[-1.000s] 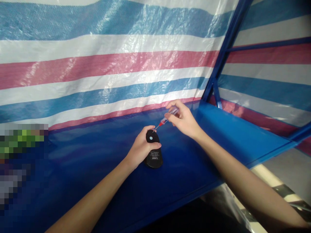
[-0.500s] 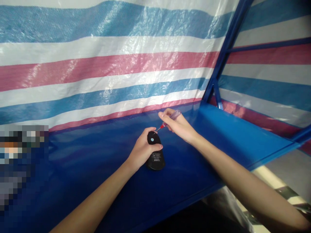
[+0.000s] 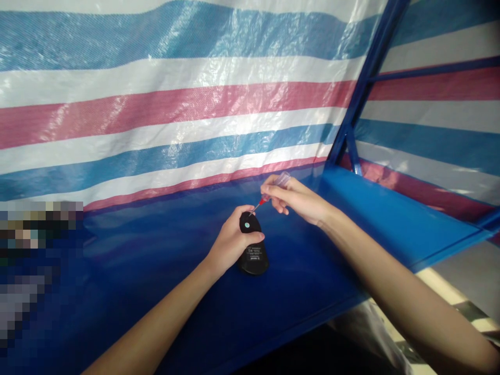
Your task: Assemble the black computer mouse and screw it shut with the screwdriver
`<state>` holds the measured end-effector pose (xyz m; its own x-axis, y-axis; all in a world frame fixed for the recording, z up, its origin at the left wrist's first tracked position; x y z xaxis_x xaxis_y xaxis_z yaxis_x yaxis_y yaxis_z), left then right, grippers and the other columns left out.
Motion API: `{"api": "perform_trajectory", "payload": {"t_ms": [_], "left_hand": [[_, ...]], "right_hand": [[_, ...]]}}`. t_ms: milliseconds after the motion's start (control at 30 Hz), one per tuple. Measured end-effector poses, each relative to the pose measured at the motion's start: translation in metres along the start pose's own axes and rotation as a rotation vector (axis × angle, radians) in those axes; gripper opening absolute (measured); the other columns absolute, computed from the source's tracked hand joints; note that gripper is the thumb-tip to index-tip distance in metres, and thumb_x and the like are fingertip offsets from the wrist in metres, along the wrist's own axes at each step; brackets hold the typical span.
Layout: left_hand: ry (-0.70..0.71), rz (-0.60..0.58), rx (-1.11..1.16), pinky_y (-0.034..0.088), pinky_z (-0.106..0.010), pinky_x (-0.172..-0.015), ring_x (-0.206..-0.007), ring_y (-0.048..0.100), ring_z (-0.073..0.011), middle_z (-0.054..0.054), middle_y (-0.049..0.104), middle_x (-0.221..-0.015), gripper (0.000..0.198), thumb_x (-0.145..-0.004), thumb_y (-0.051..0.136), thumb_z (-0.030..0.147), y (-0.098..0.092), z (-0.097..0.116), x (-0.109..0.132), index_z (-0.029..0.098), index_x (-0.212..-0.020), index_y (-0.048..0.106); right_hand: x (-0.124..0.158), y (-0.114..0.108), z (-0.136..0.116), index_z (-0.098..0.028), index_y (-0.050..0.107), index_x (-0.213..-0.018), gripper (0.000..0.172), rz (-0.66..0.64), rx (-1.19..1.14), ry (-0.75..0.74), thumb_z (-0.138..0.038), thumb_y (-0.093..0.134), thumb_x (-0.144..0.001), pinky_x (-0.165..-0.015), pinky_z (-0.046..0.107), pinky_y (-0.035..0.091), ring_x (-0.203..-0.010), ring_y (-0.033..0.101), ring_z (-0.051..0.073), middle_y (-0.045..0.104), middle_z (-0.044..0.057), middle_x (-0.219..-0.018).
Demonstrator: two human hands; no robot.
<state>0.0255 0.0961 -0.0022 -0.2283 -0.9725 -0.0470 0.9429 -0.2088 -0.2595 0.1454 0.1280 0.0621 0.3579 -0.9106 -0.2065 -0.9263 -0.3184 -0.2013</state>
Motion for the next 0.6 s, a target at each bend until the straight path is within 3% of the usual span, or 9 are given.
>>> {"api": "perform_trajectory", "payload": {"t_ms": [67, 167, 333, 600], "left_hand": [[0.004, -0.012, -0.008, 0.043, -0.032, -0.084, -0.096, 0.058, -0.0202, -0.003, 0.061, -0.109, 0.052, -0.064, 0.07, 0.021, 0.001, 0.0009, 0.0004, 0.022, -0.113, 0.053], [0.006, -0.014, -0.007, 0.043, -0.031, -0.083, -0.093, 0.058, -0.0197, -0.001, 0.062, -0.103, 0.05, -0.064, 0.07, 0.021, 0.0016, 0.0017, 0.0005, 0.022, -0.111, 0.053], [-0.01, -0.008, 0.006, 0.042, -0.031, -0.084, -0.094, 0.058, -0.0202, -0.002, 0.061, -0.106, 0.052, -0.063, 0.07, 0.019, 0.0022, -0.0001, 0.0001, 0.022, -0.112, 0.052], [0.002, 0.0, 0.033, 0.041, -0.033, -0.087, -0.1, 0.058, -0.0217, -0.004, 0.06, -0.114, 0.056, -0.062, 0.071, 0.019, 0.0017, -0.0015, -0.0003, 0.022, -0.115, 0.05]], "right_hand": [[-0.0011, -0.0055, -0.0006, -0.016, 0.056, -0.075, 0.024, 0.062, -0.02, -0.018, -0.039, 0.06, -0.081, -0.034, 0.019, 0.025, -0.037, 0.036, 0.004, 0.048, -0.006, -0.05], [-0.0018, -0.0082, -0.0048, -0.017, 0.054, -0.072, 0.018, 0.103, -0.098, -0.068, -0.03, 0.064, -0.077, -0.033, 0.019, 0.022, -0.034, 0.031, 0.004, 0.042, -0.009, -0.044], [-0.0016, -0.0063, -0.0058, -0.018, 0.053, -0.073, 0.01, 0.096, -0.133, -0.06, -0.013, 0.061, -0.071, -0.034, 0.017, 0.027, -0.034, 0.037, 0.004, 0.045, -0.011, -0.042], [0.0, -0.0074, -0.0097, -0.017, 0.053, -0.071, 0.008, 0.11, -0.095, -0.072, -0.012, 0.059, -0.069, -0.034, 0.016, 0.027, -0.035, 0.041, 0.003, 0.056, -0.007, -0.052]]}}
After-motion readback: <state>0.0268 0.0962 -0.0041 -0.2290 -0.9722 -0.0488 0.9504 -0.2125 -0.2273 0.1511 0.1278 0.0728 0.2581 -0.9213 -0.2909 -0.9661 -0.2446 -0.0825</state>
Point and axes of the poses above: each hand's wrist, its own x-axis away from the middle knuckle, its own y-axis out of the palm, z = x × y, the point moved 10 cm from there along -x, towards the middle knuckle
